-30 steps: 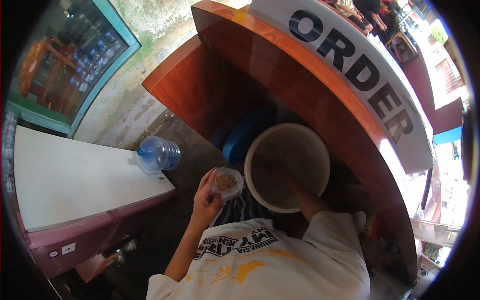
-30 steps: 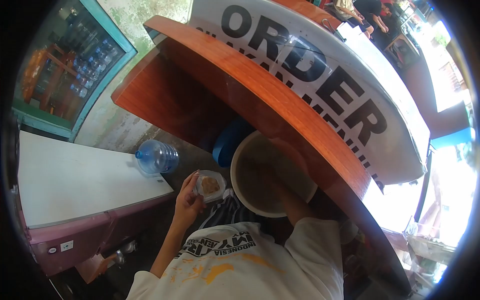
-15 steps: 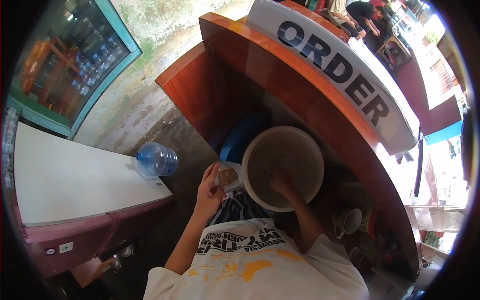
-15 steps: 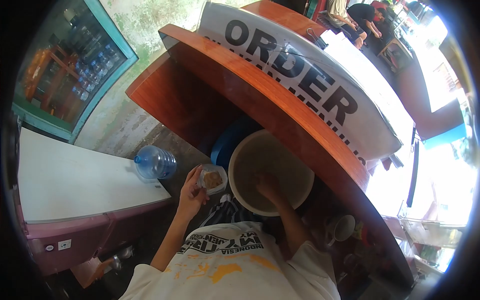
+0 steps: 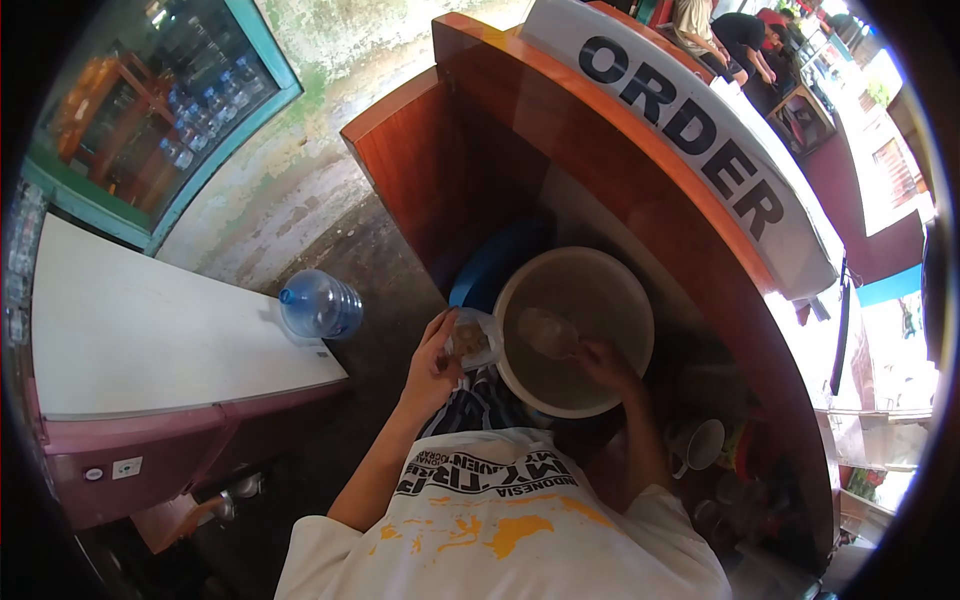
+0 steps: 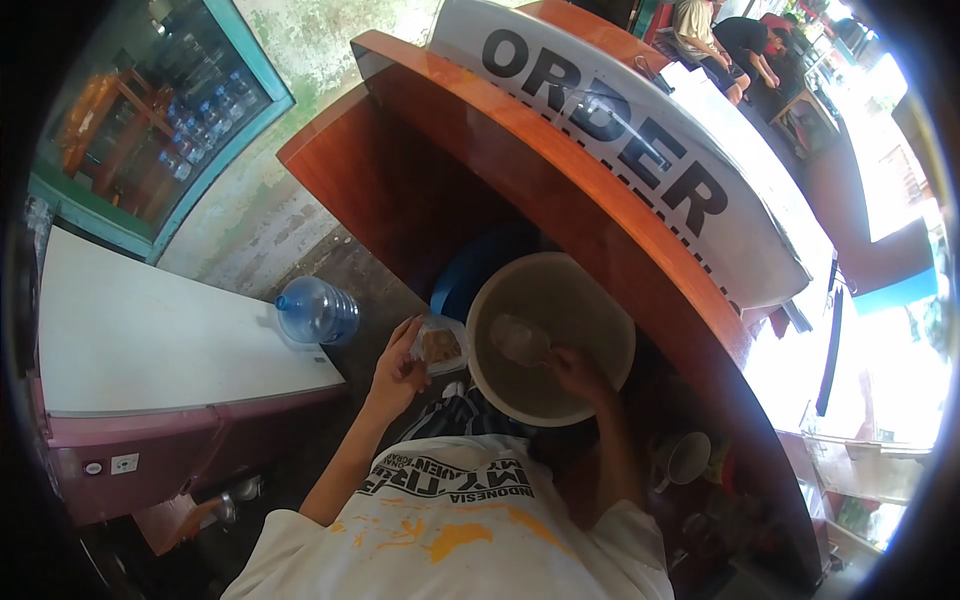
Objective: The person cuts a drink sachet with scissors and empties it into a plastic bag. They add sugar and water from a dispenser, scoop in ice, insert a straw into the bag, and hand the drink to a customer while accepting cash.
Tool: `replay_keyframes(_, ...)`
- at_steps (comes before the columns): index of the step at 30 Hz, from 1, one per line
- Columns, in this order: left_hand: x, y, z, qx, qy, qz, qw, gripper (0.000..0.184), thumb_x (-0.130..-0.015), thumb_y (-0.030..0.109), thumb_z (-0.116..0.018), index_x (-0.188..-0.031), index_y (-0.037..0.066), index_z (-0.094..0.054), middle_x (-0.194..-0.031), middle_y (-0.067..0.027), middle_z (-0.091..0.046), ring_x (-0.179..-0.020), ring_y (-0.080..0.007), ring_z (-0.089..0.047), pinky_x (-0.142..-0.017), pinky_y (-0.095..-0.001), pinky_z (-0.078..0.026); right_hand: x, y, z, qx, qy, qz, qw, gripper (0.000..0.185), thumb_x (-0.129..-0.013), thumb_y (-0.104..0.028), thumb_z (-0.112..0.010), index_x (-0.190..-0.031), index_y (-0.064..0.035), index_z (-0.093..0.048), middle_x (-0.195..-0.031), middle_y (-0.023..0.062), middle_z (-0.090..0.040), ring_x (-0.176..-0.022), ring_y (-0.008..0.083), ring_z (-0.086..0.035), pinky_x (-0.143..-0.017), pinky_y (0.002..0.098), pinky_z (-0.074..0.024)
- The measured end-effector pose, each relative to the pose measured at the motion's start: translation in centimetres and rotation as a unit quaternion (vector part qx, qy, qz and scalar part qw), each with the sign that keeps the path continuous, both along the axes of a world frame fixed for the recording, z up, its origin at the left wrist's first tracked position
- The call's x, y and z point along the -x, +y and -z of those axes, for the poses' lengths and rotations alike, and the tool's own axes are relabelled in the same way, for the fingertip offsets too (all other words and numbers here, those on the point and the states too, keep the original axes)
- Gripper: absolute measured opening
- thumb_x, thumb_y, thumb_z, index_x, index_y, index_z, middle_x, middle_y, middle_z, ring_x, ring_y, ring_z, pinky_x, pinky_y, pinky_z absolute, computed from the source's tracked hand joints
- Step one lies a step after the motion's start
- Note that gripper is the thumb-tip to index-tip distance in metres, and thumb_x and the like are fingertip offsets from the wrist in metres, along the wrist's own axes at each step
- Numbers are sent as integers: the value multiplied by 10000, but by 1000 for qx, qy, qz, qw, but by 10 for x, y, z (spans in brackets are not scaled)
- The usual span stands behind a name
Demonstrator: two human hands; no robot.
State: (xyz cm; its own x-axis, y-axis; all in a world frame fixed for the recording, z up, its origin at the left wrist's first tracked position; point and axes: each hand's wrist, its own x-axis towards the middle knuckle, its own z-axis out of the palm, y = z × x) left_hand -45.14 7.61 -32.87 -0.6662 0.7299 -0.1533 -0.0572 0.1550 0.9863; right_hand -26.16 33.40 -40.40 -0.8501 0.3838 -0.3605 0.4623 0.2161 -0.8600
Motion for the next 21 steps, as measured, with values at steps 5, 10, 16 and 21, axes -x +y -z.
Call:
replay_keyframes(5,-2,2,-2,16,10,1,1000,701,-726,-174,-411,-1397,16,-351,-1429,-99,-328,-686,-99,-567,-565,-212,-458,14,3,-78,-70,31,-98,992,246,-926,-224,-562,-884,6,-637,-702,78,-641,-658,133,-627,-591,286,-468)
replay_keyframes(10,0,-1,7,16,34,21,999,723,-715,-137,-405,-1410,48,-343,-1448,-107,-282,-631,-100,-566,-529,-208,-451,66,-37,-130,-149,-8,-170,974,234,-867,-198,-590,-769,9,-639,-715,180,-647,-658,268,-654,-612,351,-491)
replay_keyframes(16,-1,-3,2,4,18,10,1000,738,-696,-131,-407,-1410,43,-341,-1438,-96,-307,-620,-91,-560,-537,-204,-453,99,-104,-116,-440,98,-212,867,154,-781,-125,-585,-693,-17,-652,-678,168,-641,-665,308,-658,-595,408,-505)
replay_keyframes(21,1,-10,2,2,8,-6,1000,729,-703,-123,-411,-1411,41,-339,-1436,-87,-318,-632,-83,-551,-554,-197,-452,83,-89,-168,-435,-26,-203,877,105,-771,-134,-595,-769,-38,-639,-699,133,-623,-693,294,-646,-620,420,-501)
